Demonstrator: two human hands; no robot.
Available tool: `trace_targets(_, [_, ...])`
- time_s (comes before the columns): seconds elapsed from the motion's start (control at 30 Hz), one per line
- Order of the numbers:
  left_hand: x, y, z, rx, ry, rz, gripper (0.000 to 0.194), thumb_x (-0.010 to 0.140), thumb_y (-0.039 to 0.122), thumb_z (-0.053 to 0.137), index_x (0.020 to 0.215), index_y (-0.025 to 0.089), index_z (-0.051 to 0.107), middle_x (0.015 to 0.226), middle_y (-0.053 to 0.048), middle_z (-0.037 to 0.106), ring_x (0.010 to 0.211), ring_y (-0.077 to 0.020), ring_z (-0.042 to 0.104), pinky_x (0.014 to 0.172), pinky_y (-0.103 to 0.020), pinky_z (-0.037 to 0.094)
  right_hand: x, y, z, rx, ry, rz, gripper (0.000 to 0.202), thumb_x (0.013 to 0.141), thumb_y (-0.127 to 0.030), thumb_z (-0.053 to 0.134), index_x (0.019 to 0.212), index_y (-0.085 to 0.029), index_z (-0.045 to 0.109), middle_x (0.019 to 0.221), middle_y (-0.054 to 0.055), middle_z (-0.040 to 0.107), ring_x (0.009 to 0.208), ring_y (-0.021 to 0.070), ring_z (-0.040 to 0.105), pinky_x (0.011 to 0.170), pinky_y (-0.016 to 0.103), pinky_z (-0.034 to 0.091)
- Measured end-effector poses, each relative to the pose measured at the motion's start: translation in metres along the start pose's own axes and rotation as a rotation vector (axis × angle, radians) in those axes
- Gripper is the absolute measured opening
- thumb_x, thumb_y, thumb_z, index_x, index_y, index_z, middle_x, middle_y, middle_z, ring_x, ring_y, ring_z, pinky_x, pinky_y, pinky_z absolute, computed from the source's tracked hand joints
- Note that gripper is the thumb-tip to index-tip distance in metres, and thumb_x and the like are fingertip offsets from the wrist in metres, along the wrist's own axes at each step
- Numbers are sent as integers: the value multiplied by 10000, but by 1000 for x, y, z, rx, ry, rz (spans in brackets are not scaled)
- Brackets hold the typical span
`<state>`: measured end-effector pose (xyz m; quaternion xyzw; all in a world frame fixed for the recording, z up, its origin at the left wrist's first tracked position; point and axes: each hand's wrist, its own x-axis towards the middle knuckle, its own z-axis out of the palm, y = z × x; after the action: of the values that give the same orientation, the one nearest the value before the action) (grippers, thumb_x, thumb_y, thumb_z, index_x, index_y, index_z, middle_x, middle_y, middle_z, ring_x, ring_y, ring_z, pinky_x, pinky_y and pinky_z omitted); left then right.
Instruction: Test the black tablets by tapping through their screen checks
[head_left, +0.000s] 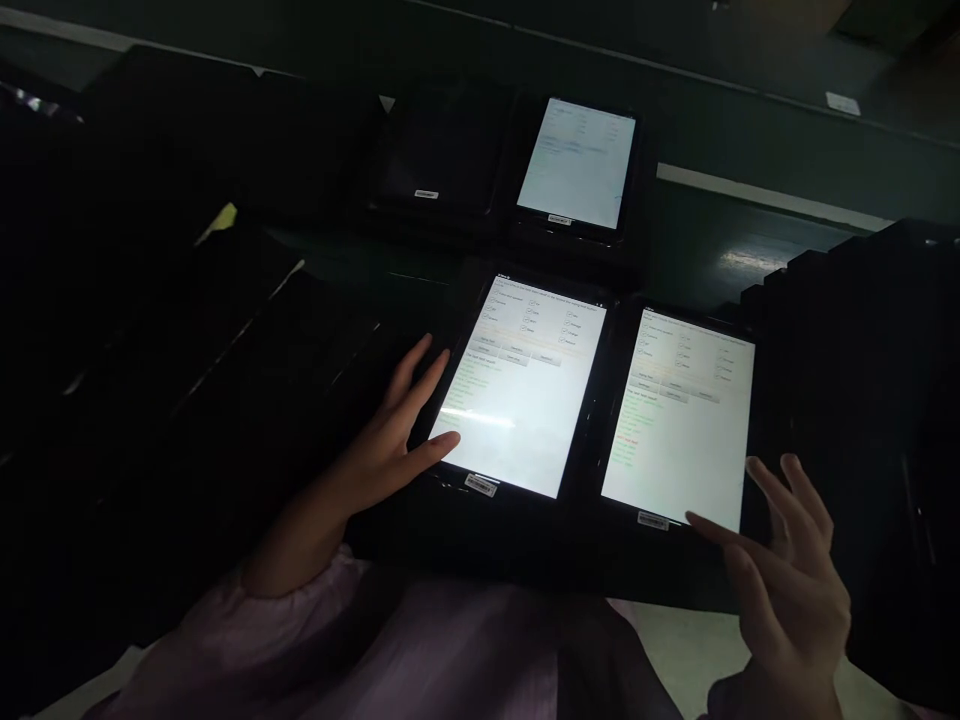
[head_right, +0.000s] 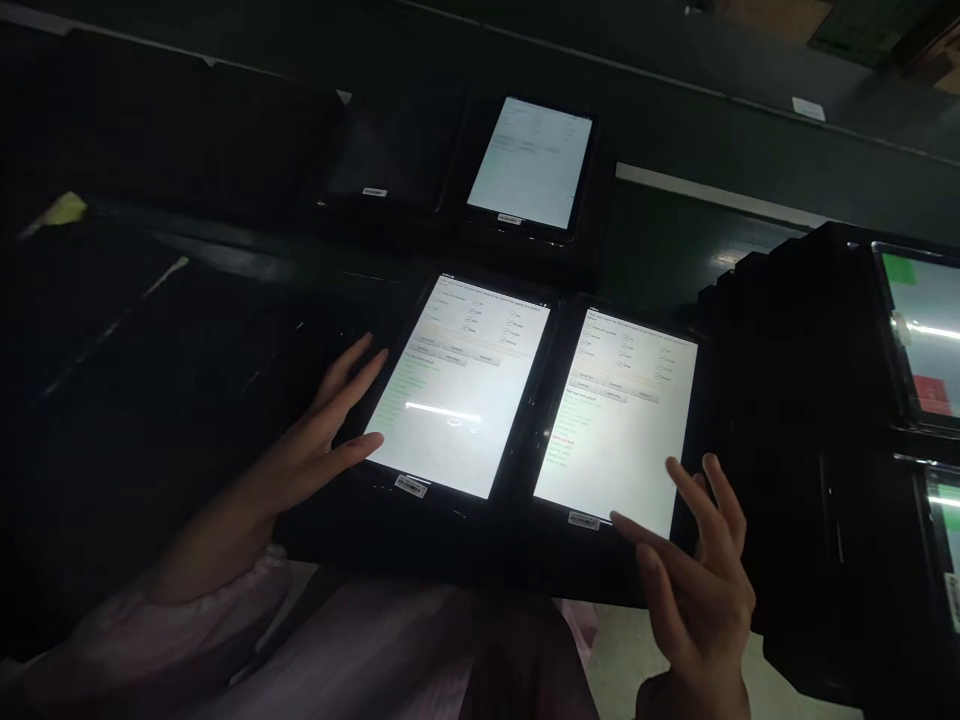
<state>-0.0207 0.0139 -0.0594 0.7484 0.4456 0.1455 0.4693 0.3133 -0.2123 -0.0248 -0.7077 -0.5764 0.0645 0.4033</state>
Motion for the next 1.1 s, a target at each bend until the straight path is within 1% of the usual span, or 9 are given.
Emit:
trace_targets(0.2, [-2,4,3,29,-2,-18,969,983,766,608,1769,403,172,1880,-8,-65,1718,-444,-53,1343,-701,221,7,2,-1,-51,-75,-140,293,1036,-154,631,1103,-364,823,1683,-157,486,1668,307,297,1344,631,351])
trace_targets(0.4, [-7,8,2,11,-25,-61,986,980,773,607,1772,375,178,1880,-21,-77,1723,-428,-27,1355,-661,240,5,5,0,-18,-77,-188,255,1022,-166,648,1060,-327,842,1654,-84,542,1659,373,307,1324,670,356])
trace_targets(0.47, [-6,10,1,-5,-19,-76,961,987,771,593,1769,370,204,1881,-25,-54,1724,-427,-8,1349,-659,267,1,1,2,-42,-38,-118,253,1033,-186,645,1068,-342,841,1625,-77,572,1644,384,339,1302,699,380])
trace_targets(0.57, [0,10,2,-7,35,-68,907,1002,763,564,1758,359,267,1882,-36,19,1723,-435,15,1346,-675,269,-1,-4,5,-102,50,207,254,1077,-347,608,1244,-357,799,1627,-22,571,1625,403,371,1236,735,452])
trace_targets(0.63, [5,10,5,-13,81,-58,880,1009,763,543,1746,343,312,1878,-46,65,1724,-430,39,1352,-675,258,1,0,5,-186,81,461,449,1072,-564,557,1421,-331,716,1671,46,523,1622,453,352,1197,794,450])
trace_targets(0.7, [10,8,9,-26,114,-49,850,1013,760,530,1728,333,359,1873,-54,105,1723,-421,74,1354,-671,260,9,11,4,-258,36,623,748,990,-766,542,1541,-266,623,1708,120,466,1613,512,331,1178,831,434])
trace_targets(0.8, [13,6,14,-27,161,-27,800,1019,748,530,1694,333,423,1862,-63,161,1714,-420,140,1346,-680,277,31,31,4,-265,-25,659,1009,862,-907,561,1576,-194,575,1722,176,430,1604,524,340,1200,774,448])
trace_targets(0.97, [13,4,15,-43,193,-27,780,1022,737,538,1669,308,457,1857,-76,175,1710,-414,163,1343,-670,296,75,43,13,-221,9,648,1118,757,-991,559,1555,-208,585,1714,169,446,1575,498,395,1213,711,455])
trace_targets(1.1, [14,4,15,-70,178,-26,771,1023,729,543,1659,300,469,1848,-92,199,1702,-424,187,1336,-672,313,90,49,24,-226,37,641,1208,723,-1024,557,1595,-187,522,1725,189,409,1574,493,388,1229,687,450])
